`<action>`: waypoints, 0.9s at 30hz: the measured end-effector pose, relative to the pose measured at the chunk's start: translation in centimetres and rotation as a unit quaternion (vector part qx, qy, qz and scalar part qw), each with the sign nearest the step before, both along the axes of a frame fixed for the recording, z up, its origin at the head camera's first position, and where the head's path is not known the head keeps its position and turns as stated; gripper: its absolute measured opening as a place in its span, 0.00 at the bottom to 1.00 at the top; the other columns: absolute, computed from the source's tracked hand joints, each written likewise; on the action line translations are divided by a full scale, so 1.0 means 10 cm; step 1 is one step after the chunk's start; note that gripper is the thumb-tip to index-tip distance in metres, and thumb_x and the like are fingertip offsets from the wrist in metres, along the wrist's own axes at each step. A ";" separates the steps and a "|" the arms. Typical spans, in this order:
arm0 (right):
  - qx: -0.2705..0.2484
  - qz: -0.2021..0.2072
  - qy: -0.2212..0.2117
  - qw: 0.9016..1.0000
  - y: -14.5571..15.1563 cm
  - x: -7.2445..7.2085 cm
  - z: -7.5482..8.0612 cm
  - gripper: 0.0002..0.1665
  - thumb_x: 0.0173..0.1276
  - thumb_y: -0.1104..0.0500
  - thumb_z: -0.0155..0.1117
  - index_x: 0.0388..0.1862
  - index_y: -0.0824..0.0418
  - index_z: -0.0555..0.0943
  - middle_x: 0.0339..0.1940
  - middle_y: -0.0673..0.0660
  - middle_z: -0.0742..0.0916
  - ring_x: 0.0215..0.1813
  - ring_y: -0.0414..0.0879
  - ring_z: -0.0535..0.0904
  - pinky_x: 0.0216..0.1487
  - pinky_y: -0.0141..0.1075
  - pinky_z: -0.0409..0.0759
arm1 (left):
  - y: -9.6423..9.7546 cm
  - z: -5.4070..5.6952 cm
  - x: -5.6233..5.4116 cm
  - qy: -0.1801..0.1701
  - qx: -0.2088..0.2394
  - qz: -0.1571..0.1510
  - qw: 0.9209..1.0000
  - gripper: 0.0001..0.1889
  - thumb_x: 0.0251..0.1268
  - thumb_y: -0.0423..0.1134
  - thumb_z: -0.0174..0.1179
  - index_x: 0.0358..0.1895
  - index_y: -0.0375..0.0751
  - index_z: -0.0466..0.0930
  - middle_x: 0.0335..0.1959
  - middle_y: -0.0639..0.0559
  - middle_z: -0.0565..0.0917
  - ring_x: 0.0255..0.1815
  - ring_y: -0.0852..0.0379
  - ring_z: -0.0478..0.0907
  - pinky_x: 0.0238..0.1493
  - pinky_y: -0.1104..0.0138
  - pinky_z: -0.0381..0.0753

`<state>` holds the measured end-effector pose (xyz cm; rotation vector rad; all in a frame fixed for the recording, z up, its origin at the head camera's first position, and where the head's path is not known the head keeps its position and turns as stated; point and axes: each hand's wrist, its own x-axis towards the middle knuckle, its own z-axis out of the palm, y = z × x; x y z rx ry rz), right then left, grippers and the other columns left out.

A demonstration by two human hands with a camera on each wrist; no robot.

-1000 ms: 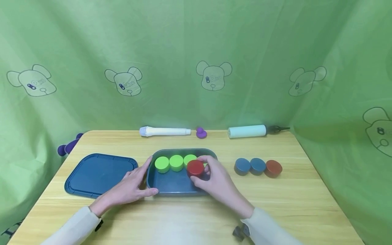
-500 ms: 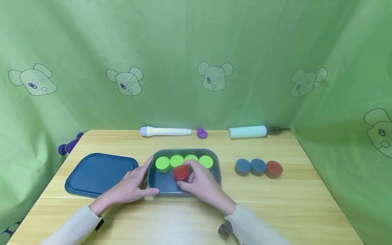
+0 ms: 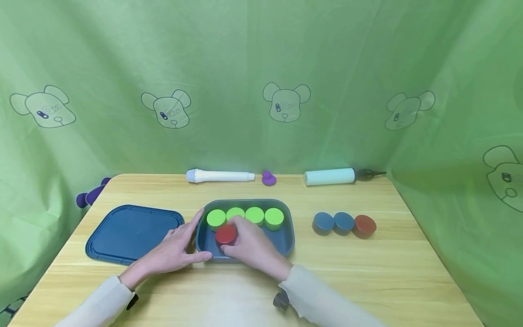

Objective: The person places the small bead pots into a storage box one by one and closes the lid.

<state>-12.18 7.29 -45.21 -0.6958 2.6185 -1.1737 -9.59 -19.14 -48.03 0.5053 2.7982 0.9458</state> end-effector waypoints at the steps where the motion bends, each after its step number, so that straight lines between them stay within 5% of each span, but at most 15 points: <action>1: 0.005 0.004 0.001 1.000 -0.02 0.00 0.01 0.30 0.67 0.59 0.83 0.63 0.63 0.80 0.47 0.52 0.86 0.34 0.41 0.82 0.39 0.35 0.84 | 0.00 0.00 0.00 0.001 0.000 0.000 1.000 0.62 0.68 0.70 0.70 0.93 0.57 0.37 0.86 0.44 0.63 0.85 0.35 0.58 0.78 0.29 0.50; 16: 0.064 0.002 -0.004 0.998 -0.21 -0.06 -0.05 0.29 0.64 0.57 0.87 0.57 0.65 0.82 0.44 0.55 0.89 0.42 0.45 0.84 0.44 0.38 0.87 | 0.00 -0.01 0.01 0.007 0.002 -0.004 1.000 0.62 0.69 0.70 0.69 0.93 0.55 0.37 0.85 0.42 0.65 0.84 0.33 0.59 0.77 0.32 0.54; 27: 0.031 0.002 -0.038 0.999 -0.27 -0.08 -0.03 0.27 0.64 0.62 0.84 0.57 0.70 0.83 0.42 0.56 0.90 0.38 0.41 0.86 0.46 0.39 0.87 | 0.00 -0.02 0.00 0.018 0.000 -0.007 1.000 0.63 0.69 0.72 0.68 0.93 0.53 0.37 0.85 0.41 0.65 0.84 0.32 0.59 0.77 0.32 0.54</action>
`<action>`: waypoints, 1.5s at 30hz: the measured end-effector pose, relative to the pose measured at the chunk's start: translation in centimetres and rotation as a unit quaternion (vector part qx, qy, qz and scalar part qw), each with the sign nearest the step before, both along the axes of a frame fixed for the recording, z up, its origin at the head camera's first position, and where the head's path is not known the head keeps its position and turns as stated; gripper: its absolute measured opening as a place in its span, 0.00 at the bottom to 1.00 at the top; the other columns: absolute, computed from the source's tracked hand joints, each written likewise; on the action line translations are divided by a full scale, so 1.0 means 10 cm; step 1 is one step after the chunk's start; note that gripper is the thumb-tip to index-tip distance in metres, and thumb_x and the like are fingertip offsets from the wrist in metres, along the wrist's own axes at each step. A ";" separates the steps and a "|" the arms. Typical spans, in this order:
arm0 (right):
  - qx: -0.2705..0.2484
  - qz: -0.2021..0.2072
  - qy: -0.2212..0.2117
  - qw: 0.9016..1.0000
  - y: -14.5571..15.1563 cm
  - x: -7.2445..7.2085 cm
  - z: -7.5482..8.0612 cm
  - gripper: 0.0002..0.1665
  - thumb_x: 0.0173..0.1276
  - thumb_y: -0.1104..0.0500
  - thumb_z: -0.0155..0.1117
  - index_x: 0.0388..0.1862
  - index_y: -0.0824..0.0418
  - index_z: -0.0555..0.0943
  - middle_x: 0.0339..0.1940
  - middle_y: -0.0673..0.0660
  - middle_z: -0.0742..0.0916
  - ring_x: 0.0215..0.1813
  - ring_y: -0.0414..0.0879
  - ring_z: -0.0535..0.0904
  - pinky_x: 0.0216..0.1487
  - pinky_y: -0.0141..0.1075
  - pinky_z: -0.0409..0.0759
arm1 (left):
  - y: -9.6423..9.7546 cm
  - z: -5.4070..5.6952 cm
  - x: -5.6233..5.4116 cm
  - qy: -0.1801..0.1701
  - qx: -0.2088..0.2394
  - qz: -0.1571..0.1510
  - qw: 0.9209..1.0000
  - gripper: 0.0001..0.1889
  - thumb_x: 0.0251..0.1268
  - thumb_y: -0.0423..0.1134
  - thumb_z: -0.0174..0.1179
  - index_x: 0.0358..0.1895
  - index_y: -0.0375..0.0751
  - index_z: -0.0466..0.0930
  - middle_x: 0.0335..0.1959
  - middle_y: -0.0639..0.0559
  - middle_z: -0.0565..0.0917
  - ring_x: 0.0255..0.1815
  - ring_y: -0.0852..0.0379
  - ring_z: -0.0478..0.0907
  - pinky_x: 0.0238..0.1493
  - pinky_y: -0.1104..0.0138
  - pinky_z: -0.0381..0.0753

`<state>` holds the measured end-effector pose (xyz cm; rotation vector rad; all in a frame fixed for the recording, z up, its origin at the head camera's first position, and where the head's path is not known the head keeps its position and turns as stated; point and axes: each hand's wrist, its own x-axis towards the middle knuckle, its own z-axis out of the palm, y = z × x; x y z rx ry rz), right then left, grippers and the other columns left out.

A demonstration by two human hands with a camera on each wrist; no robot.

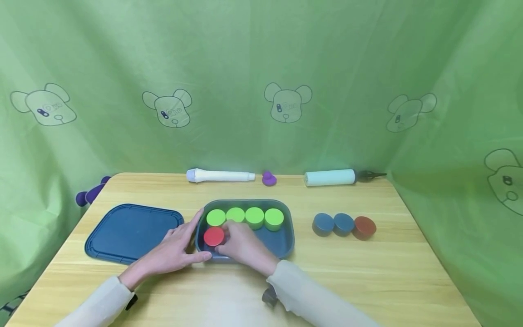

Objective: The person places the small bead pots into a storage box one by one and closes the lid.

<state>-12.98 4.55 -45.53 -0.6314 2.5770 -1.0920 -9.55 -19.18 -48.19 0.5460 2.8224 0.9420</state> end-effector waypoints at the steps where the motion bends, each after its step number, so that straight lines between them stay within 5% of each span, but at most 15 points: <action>1: -0.005 0.001 -0.004 1.000 0.00 0.00 0.00 0.26 0.65 0.62 0.84 0.58 0.70 0.83 0.42 0.56 0.91 0.39 0.41 0.87 0.46 0.40 0.88 | 0.00 0.00 0.00 0.000 -0.001 0.000 1.000 0.63 0.69 0.72 0.68 0.93 0.53 0.36 0.85 0.41 0.65 0.84 0.32 0.59 0.77 0.32 0.54; 7: -0.014 0.004 -0.004 1.000 0.00 -0.01 -0.01 0.26 0.67 0.60 0.82 0.59 0.69 0.84 0.47 0.57 0.91 0.46 0.46 0.88 0.50 0.41 0.88 | -0.02 0.00 0.00 -0.003 -0.005 0.000 1.000 0.63 0.69 0.74 0.66 0.93 0.54 0.36 0.85 0.41 0.65 0.84 0.33 0.59 0.77 0.31 0.53; 15: -0.023 0.002 -0.020 1.000 0.00 -0.01 0.00 0.26 0.69 0.60 0.79 0.61 0.68 0.83 0.50 0.58 0.90 0.43 0.43 0.88 0.52 0.43 0.88 | -0.02 0.00 0.00 -0.004 -0.009 -0.002 1.000 0.63 0.69 0.74 0.66 0.93 0.55 0.35 0.85 0.42 0.64 0.84 0.33 0.59 0.77 0.32 0.54; 22: -0.013 -0.022 0.015 1.000 0.10 0.02 0.06 0.22 0.72 0.54 0.77 0.60 0.63 0.86 0.52 0.56 0.90 0.53 0.49 0.86 0.56 0.46 0.86 | 0.00 -0.01 -0.03 -0.006 -0.007 -0.005 1.000 0.63 0.68 0.76 0.65 0.92 0.56 0.34 0.86 0.43 0.64 0.84 0.33 0.59 0.77 0.31 0.53; 33: -0.031 -0.066 0.081 0.994 0.31 0.15 0.12 0.19 0.73 0.56 0.77 0.58 0.59 0.85 0.46 0.53 0.87 0.36 0.41 0.81 0.39 0.38 0.82 | 0.01 -0.03 -0.04 -0.018 0.000 0.000 1.000 0.63 0.68 0.73 0.68 0.92 0.58 0.34 0.86 0.43 0.63 0.85 0.33 0.57 0.77 0.28 0.50; 45: -0.123 -0.107 0.127 0.978 0.95 0.13 0.26 0.14 0.76 0.60 0.74 0.57 0.53 0.84 0.40 0.50 0.85 0.35 0.45 0.81 0.37 0.34 0.81 | -0.02 -0.03 -0.01 -0.017 -0.002 0.003 1.000 0.64 0.67 0.75 0.67 0.92 0.59 0.33 0.87 0.44 0.62 0.86 0.33 0.56 0.79 0.29 0.48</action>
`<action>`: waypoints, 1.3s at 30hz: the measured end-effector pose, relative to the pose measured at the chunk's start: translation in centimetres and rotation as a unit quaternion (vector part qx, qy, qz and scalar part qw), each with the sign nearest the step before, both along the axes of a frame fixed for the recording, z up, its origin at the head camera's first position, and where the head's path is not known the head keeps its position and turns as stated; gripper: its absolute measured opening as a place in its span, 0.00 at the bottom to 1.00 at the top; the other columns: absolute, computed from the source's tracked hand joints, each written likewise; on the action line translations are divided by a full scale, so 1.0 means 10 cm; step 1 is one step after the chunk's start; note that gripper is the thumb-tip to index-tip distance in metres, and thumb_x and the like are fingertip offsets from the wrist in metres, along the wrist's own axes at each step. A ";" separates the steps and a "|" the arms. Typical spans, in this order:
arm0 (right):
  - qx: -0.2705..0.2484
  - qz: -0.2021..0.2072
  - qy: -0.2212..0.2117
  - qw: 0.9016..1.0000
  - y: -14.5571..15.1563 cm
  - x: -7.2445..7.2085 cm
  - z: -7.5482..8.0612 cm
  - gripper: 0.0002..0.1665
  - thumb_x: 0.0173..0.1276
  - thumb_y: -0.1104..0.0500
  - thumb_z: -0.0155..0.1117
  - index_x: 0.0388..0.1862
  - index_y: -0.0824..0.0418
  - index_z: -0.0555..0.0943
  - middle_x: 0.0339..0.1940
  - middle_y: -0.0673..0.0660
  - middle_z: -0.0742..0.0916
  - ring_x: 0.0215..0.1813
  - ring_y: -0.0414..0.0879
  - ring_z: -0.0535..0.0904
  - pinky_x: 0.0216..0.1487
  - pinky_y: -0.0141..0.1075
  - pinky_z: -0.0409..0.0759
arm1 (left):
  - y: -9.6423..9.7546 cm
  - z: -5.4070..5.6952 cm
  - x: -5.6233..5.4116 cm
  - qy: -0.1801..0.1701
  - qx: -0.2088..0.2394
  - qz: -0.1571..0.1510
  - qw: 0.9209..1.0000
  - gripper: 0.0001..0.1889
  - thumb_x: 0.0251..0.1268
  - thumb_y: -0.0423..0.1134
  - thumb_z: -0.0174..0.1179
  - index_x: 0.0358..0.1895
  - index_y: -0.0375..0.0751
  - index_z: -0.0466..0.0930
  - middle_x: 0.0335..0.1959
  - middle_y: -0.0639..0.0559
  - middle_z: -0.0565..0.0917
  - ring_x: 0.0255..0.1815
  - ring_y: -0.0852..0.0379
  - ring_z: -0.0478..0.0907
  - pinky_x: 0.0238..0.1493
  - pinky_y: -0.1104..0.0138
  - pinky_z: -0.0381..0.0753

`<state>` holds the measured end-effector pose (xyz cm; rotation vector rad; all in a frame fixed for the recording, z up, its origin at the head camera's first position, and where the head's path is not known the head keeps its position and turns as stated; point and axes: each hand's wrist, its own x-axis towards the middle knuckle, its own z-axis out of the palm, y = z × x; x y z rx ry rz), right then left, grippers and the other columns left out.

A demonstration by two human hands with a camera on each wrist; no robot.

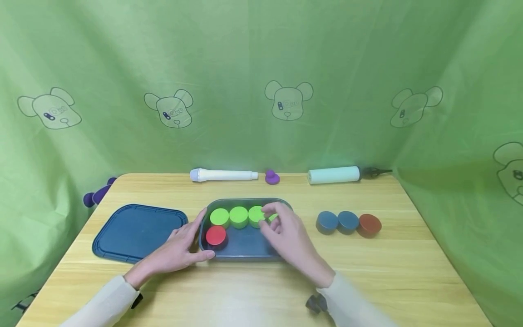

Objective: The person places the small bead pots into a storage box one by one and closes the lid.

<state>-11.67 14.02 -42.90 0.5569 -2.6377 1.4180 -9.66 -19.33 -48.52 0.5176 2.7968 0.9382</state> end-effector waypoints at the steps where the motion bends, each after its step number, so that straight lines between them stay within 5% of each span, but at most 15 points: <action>1: 0.000 -0.006 0.004 1.000 0.06 0.00 0.01 0.14 0.76 0.60 0.74 0.57 0.54 0.84 0.39 0.50 0.85 0.34 0.46 0.80 0.37 0.35 0.80 | 0.00 0.00 0.00 0.000 0.000 0.000 1.000 0.64 0.67 0.75 0.67 0.92 0.59 0.33 0.87 0.44 0.61 0.86 0.34 0.56 0.79 0.30 0.48; 21: 0.002 -0.090 0.061 0.994 0.92 0.06 0.01 0.10 0.79 0.62 0.72 0.56 0.55 0.86 0.31 0.52 0.82 0.30 0.44 0.76 0.32 0.29 0.73 | 0.00 0.02 0.00 -0.007 0.015 -0.002 1.000 0.66 0.64 0.77 0.67 0.93 0.56 0.35 0.88 0.46 0.58 0.86 0.35 0.56 0.78 0.29 0.47; 39: 0.041 -0.158 0.024 0.986 1.74 -0.09 -0.03 0.18 0.84 0.55 0.67 0.65 0.59 0.82 0.36 0.62 0.86 0.31 0.42 0.77 0.30 0.31 0.73 | 0.00 0.03 0.00 -0.001 0.001 -0.004 1.000 0.65 0.64 0.78 0.66 0.92 0.60 0.35 0.87 0.45 0.62 0.85 0.36 0.57 0.78 0.30 0.49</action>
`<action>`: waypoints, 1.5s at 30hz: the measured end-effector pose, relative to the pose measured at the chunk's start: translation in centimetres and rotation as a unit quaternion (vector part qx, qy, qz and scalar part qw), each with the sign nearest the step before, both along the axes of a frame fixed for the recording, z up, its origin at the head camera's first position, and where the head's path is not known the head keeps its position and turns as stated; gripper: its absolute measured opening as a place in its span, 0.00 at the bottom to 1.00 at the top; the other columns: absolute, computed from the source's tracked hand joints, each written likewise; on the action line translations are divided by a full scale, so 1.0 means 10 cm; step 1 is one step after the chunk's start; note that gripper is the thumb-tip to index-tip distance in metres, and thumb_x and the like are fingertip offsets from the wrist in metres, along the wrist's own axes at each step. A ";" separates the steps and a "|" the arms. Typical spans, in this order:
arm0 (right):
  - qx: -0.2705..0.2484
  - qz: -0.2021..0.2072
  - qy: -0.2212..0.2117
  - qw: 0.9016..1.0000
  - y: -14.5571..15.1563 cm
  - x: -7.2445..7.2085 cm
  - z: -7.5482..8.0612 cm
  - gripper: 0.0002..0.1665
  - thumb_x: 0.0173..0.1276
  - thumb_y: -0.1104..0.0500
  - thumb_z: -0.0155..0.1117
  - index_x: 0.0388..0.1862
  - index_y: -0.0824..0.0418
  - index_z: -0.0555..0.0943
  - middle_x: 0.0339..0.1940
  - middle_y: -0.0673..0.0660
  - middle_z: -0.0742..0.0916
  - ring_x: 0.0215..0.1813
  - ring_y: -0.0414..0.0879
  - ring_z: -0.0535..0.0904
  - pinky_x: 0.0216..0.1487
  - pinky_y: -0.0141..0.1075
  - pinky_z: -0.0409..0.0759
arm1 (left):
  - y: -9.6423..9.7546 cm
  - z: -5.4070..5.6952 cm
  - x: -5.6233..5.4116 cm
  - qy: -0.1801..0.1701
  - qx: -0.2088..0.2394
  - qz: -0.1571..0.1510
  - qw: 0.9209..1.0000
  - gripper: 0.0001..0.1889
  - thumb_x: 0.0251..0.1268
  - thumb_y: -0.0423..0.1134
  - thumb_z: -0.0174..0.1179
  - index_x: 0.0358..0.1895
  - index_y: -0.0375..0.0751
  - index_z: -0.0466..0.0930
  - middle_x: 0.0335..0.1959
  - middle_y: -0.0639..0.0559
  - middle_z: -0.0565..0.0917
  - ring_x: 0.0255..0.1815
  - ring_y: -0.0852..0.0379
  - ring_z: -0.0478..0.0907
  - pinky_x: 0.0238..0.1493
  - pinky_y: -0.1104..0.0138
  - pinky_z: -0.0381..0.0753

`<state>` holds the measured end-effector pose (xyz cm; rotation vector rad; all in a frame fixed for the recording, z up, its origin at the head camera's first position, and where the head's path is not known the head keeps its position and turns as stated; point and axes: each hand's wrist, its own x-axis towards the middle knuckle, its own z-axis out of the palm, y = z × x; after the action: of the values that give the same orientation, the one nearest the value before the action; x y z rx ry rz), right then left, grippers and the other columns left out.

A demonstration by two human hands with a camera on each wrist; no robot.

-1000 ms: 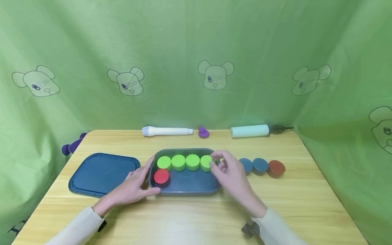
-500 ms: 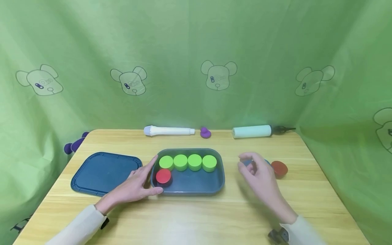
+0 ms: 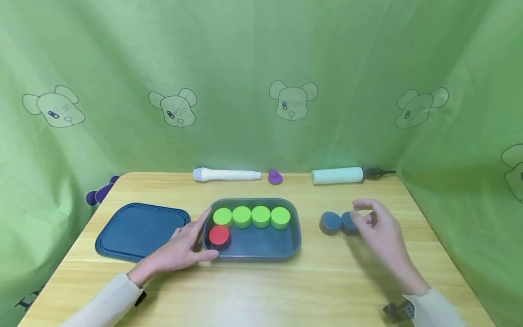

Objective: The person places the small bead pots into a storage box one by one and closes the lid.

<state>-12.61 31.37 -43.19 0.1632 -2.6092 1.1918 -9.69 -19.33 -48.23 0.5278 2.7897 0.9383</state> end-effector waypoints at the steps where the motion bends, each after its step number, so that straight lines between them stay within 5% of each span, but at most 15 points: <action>1: 0.000 -0.002 -0.002 1.000 0.04 -0.01 -0.01 0.18 0.84 0.54 0.67 0.66 0.59 0.82 0.36 0.61 0.85 0.32 0.42 0.77 0.30 0.31 0.73 | 0.00 0.00 0.00 0.000 0.000 0.001 1.000 0.65 0.64 0.78 0.66 0.92 0.60 0.35 0.87 0.45 0.62 0.85 0.36 0.57 0.78 0.30 0.49; 13: 0.054 -0.022 -0.025 0.998 0.37 -0.07 -0.21 0.28 0.84 0.48 0.67 0.75 0.59 0.79 0.39 0.58 0.83 0.34 0.43 0.75 0.31 0.36 0.71 | 0.00 -0.04 0.05 0.000 -0.001 0.008 1.000 0.64 0.66 0.75 0.67 0.92 0.60 0.35 0.87 0.44 0.62 0.85 0.33 0.57 0.78 0.30 0.50; 22: 0.086 0.011 -0.055 0.995 0.59 -0.11 -0.33 0.37 0.81 0.55 0.70 0.80 0.70 0.70 0.70 0.73 0.75 0.30 0.42 0.75 0.26 0.36 0.74 | -0.01 -0.03 0.04 0.001 0.001 0.006 1.000 0.63 0.66 0.77 0.66 0.92 0.60 0.35 0.86 0.44 0.62 0.85 0.32 0.56 0.78 0.31 0.50; 32: 0.069 0.047 -0.120 0.989 0.69 -0.21 -0.42 0.46 0.75 0.59 0.76 0.78 0.82 0.62 0.66 0.83 0.75 0.32 0.43 0.78 0.29 0.35 0.80 | -0.01 -0.03 0.03 0.003 -0.001 0.008 1.000 0.63 0.67 0.74 0.68 0.92 0.60 0.35 0.86 0.44 0.63 0.85 0.33 0.57 0.78 0.32 0.51; 45: 0.065 0.024 -0.161 0.984 0.77 -0.28 -0.50 0.42 0.78 0.56 0.74 0.76 0.80 0.65 0.54 0.75 0.82 0.38 0.45 0.77 0.32 0.35 0.81 | 0.00 -0.04 0.01 0.011 -0.003 0.006 1.000 0.63 0.67 0.75 0.67 0.92 0.60 0.35 0.86 0.45 0.63 0.85 0.33 0.57 0.78 0.32 0.52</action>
<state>-15.44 39.11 -48.20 0.0611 -2.9821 1.1458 -9.59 -19.34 -48.64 0.5230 2.8177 0.9311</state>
